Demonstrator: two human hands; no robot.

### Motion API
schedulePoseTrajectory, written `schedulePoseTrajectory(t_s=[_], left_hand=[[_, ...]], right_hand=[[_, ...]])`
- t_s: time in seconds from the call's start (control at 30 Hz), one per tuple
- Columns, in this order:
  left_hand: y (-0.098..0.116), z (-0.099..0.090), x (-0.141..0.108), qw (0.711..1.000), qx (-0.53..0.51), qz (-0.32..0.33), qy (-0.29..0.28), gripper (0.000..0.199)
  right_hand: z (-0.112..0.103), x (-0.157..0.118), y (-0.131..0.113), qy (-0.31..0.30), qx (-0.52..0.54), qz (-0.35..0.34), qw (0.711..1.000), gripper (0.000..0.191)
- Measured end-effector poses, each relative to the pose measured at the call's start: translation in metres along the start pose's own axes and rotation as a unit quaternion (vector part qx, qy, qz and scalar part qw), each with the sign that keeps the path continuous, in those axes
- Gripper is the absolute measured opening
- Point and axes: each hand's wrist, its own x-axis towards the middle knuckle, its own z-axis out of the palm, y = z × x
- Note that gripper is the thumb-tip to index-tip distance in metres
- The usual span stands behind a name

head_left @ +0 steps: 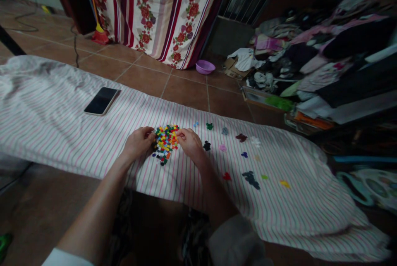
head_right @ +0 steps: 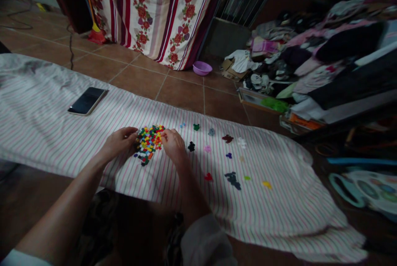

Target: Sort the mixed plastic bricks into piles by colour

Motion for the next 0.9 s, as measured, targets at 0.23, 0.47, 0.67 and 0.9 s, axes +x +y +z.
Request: schedulePoseTrajectory(t_s=[0.23, 0.47, 0.67, 0.9], left_hand=[[-0.001, 0.002, 0.001, 1.0, 0.011, 0.001, 0.007, 0.04], [0.001, 0.0, 0.0, 1.0, 0.018, -0.007, 0.008, 0.041], [0.006, -0.001, -0.001, 0.999, 0.033, -0.024, 0.013, 0.04], [0.007, -0.001, -0.001, 0.999, 0.032, -0.02, 0.01, 0.041]], right_hand=[[0.003, 0.001, 0.005, 0.009, 0.032, -0.023, 0.999, 0.018], [-0.004, 0.002, 0.01, -0.021, 0.038, -0.04, 0.998, 0.032], [-0.005, -0.002, 0.011, -0.032, 0.019, -0.047, 0.998, 0.034], [-0.004, -0.005, 0.01, -0.02, 0.033, -0.053, 0.998, 0.023]])
